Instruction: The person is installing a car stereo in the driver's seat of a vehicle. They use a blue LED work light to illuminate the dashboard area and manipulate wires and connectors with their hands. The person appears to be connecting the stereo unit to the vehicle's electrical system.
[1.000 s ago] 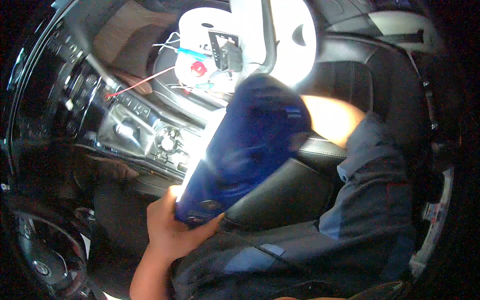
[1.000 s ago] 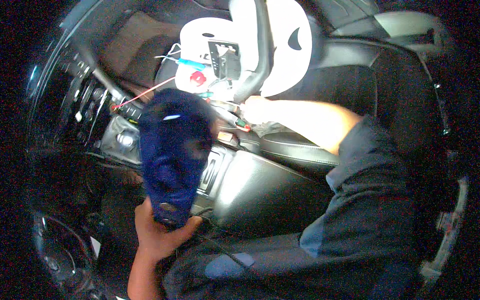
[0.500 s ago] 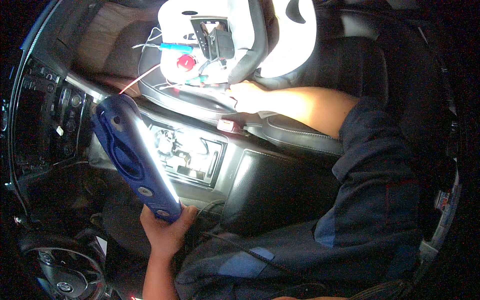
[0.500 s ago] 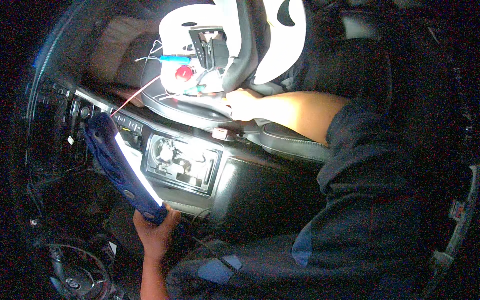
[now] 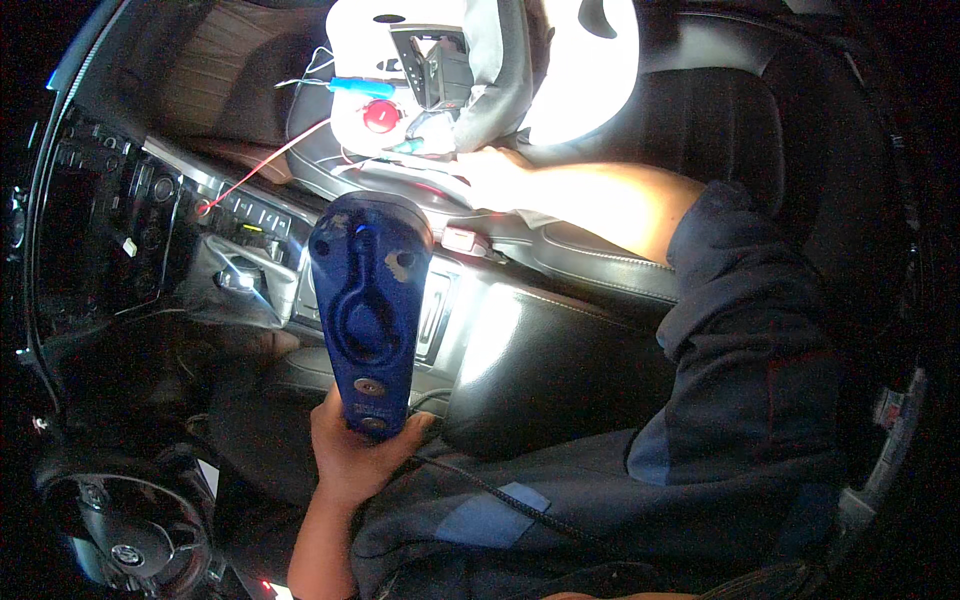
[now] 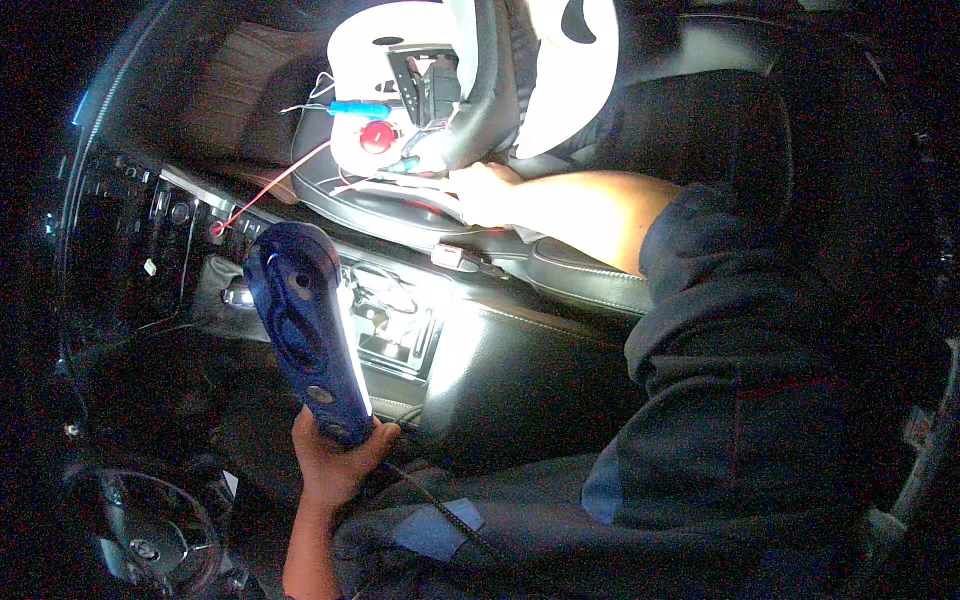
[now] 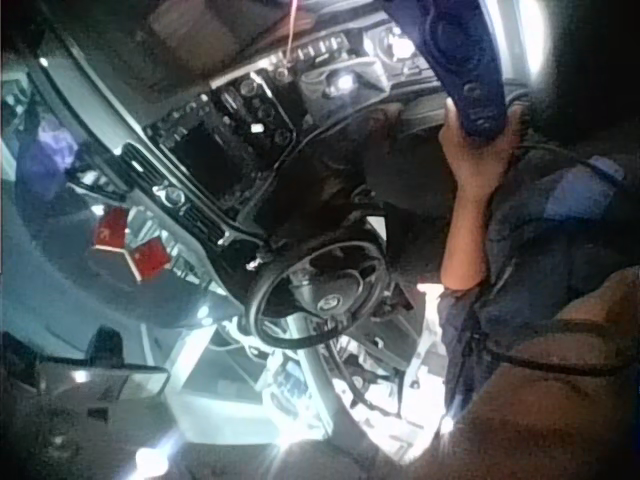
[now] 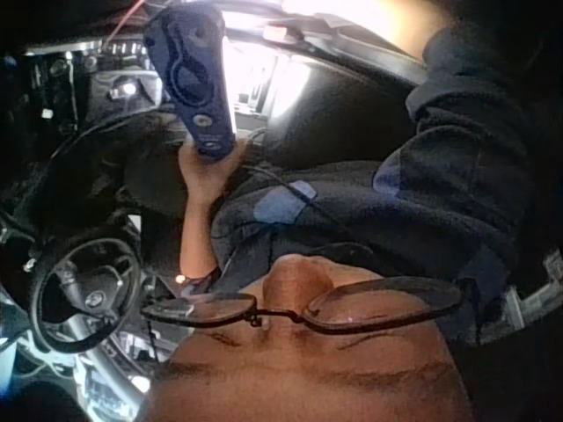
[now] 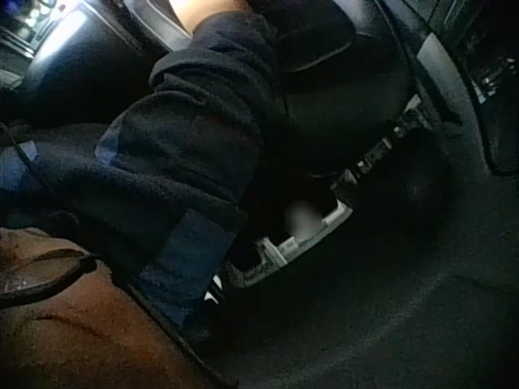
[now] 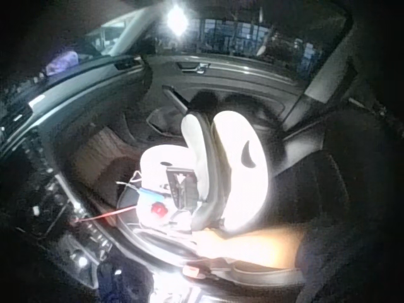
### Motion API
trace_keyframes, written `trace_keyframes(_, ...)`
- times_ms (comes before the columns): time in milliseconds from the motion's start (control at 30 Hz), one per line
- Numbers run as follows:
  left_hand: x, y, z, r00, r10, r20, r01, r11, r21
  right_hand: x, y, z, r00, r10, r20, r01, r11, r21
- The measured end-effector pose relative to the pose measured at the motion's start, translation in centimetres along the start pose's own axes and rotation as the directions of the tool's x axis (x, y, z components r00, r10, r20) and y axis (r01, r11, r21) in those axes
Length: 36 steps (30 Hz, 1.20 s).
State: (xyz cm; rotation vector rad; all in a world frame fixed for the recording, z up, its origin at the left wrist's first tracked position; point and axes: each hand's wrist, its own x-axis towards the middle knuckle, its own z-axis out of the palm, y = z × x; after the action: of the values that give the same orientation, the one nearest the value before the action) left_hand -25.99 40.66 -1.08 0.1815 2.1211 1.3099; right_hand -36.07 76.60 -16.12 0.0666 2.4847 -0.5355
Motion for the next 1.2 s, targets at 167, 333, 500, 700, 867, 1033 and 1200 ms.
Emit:
trace_keyframes(167, -0.5, 0.1, -0.2, 0.998, -0.063, -0.016, 0.063, 0.998, -0.025, -0.4, -0.4, 0.0, 0.999, 0.047, 0.002, -0.046, 0.996, -0.071)
trace_keyframes(333, -1.0, 0.1, -0.2, 0.995, -0.078, -0.067, 0.072, 0.994, -0.082, -0.6, -0.5, 0.1, 0.999, 0.015, -0.047, -0.02, 0.994, -0.111)
trace_keyframes(500, -0.9, -0.4, 0.3, 0.994, -0.048, -0.096, 0.04, 0.996, -0.08, -0.8, -0.1, 0.6, 0.993, -0.01, -0.114, 0.003, 0.998, -0.056)
trace_keyframes(700, -1.5, 0.0, 0.3, 0.997, -0.044, -0.064, 0.041, 0.997, -0.061, -1.1, -0.6, 0.0, 0.996, 0.002, -0.087, -0.012, 0.994, -0.113)
trace_keyframes(867, -1.9, -1.1, -0.2, 0.999, 0.003, -0.047, -0.001, 0.999, 0.037, 0.6, 0.5, 0.6, 0.992, 0.008, -0.126, -0.024, 0.991, -0.128)
trace_keyframes(1033, -1.7, -2.6, 0.1, 0.998, 0.04, -0.052, -0.036, 0.996, 0.078, 3.6, 3.7, 1.4, 0.975, -0.087, -0.204, 0.042, 0.976, -0.215)
trace_keyframes(1200, -1.5, -1.8, -0.2, 0.998, -0.024, -0.061, 0.023, 0.999, -0.025, 3.5, 3.4, 1.0, 0.952, -0.104, -0.288, -0.007, 0.933, -0.359)
